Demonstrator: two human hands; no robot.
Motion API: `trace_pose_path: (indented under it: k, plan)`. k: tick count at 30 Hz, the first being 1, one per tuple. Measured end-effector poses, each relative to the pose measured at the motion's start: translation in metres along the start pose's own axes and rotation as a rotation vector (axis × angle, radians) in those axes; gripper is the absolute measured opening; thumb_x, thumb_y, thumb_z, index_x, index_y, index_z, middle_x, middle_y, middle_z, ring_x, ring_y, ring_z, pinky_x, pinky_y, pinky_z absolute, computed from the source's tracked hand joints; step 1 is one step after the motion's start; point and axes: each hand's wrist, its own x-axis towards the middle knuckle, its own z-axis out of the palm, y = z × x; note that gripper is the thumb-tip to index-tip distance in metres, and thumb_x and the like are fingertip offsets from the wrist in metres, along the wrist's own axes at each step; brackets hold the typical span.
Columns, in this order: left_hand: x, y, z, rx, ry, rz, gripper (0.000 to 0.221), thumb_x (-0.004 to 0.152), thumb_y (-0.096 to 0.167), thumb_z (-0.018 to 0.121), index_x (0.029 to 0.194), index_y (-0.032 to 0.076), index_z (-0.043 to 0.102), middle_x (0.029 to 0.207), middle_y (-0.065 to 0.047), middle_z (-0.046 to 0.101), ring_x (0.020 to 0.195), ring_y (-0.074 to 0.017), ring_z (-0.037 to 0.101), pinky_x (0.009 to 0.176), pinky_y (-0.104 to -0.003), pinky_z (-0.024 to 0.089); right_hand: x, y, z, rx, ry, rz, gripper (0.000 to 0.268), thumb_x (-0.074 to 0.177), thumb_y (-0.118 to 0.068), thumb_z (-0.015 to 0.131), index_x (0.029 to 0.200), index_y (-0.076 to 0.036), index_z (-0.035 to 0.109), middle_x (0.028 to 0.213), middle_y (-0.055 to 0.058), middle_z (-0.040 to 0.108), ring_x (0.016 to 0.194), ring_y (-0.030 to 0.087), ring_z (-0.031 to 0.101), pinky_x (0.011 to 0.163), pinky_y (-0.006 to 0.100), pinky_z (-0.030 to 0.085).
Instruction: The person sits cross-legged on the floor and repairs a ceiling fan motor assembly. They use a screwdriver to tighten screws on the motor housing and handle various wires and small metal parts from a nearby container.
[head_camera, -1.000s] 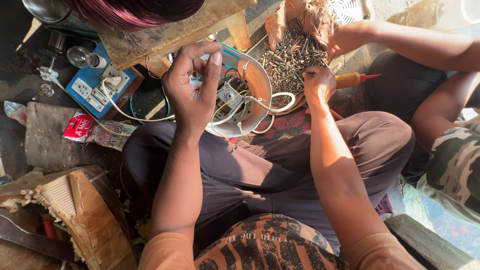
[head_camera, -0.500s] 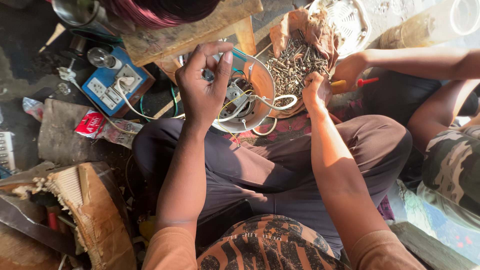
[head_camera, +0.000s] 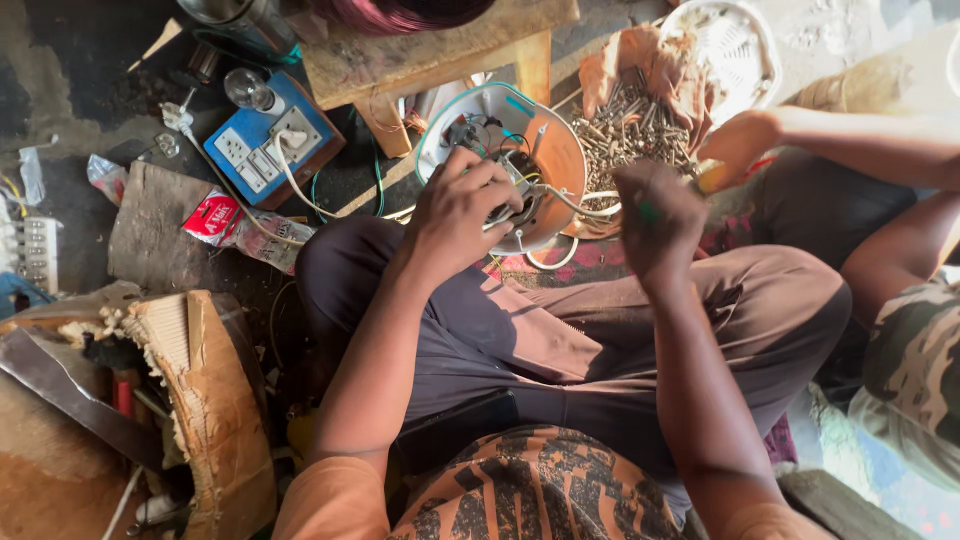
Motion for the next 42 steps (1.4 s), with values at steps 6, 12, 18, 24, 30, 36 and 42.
trace_pose_path:
  k: [6, 12, 18, 24, 30, 36, 42]
  plan:
    - [-0.005, 0.006, -0.002, -0.188, -0.08, -0.137, 0.018, 0.077, 0.012, 0.084, 0.091, 0.012, 0.073, 0.094, -0.005, 0.065, 0.09, -0.025, 0.068, 0.081, -0.038, 0.054, -0.016, -0.029, 0.019, 0.141, -0.216, 0.224, 0.012, 0.096, -0.002, 0.08, 0.107, -0.007, 0.078, 0.091, 0.009, 0.077, 0.071, 0.019, 0.069, 0.068, 0.029, 0.054]
    - [0.0, 0.015, -0.005, -0.605, -0.076, -0.18, 0.027, 0.091, 0.006, 0.075, 0.118, 0.01, 0.074, 0.106, -0.004, 0.077, 0.097, -0.0165, 0.075, 0.085, -0.029, 0.059, -0.015, -0.038, 0.022, 0.222, -0.081, -0.016, 0.02, 0.087, 0.0, 0.085, 0.103, -0.006, 0.075, 0.101, 0.009, 0.071, 0.088, 0.018, 0.07, 0.075, 0.029, 0.054]
    - [-0.005, 0.011, -0.004, -0.739, -0.124, -0.244, 0.032, 0.088, 0.01, 0.081, 0.12, 0.01, 0.075, 0.105, -0.004, 0.079, 0.097, -0.0134, 0.076, 0.085, -0.028, 0.06, -0.021, -0.048, 0.022, 0.247, -0.035, -0.026, 0.018, 0.088, 0.001, 0.084, 0.103, -0.003, 0.075, 0.096, 0.009, 0.068, 0.088, 0.02, 0.068, 0.077, 0.031, 0.053]
    - [-0.01, 0.003, 0.007, -0.543, -0.005, -0.064, 0.029, 0.086, 0.011, 0.084, 0.115, 0.014, 0.078, 0.103, -0.006, 0.078, 0.095, -0.0175, 0.078, 0.082, -0.029, 0.061, -0.014, -0.051, 0.019, 0.269, -0.129, -0.024, 0.015, 0.091, 0.001, 0.081, 0.103, -0.003, 0.074, 0.099, 0.01, 0.07, 0.091, 0.021, 0.071, 0.079, 0.033, 0.055]
    - [-0.026, -0.011, 0.023, -0.249, -0.152, -0.084, 0.024, 0.084, 0.002, 0.078, 0.107, 0.009, 0.078, 0.095, -0.011, 0.076, 0.09, -0.0305, 0.073, 0.08, -0.04, 0.057, -0.003, -0.038, 0.01, 0.125, -0.277, 0.029, 0.017, 0.089, -0.007, 0.081, 0.105, -0.003, 0.074, 0.103, 0.011, 0.073, 0.09, 0.028, 0.073, 0.076, 0.036, 0.056]
    - [-0.019, -0.015, 0.028, -0.089, -0.185, 0.013, 0.018, 0.079, 0.008, 0.082, 0.097, 0.008, 0.077, 0.095, -0.007, 0.069, 0.096, -0.0293, 0.063, 0.086, -0.04, 0.052, -0.005, -0.029, 0.007, 0.115, -0.344, 0.079, 0.012, 0.092, -0.012, 0.08, 0.101, -0.006, 0.076, 0.099, 0.009, 0.074, 0.08, 0.028, 0.073, 0.069, 0.038, 0.056]
    - [0.007, -0.014, 0.024, 0.239, -0.369, 0.145, 0.013, 0.082, 0.011, 0.074, 0.085, 0.021, 0.082, 0.094, -0.002, 0.062, 0.106, -0.0255, 0.054, 0.096, -0.042, 0.043, -0.007, -0.026, 0.004, 0.149, -0.308, 0.036, 0.011, 0.091, -0.012, 0.078, 0.101, -0.008, 0.075, 0.099, 0.008, 0.074, 0.081, 0.031, 0.073, 0.068, 0.038, 0.057]
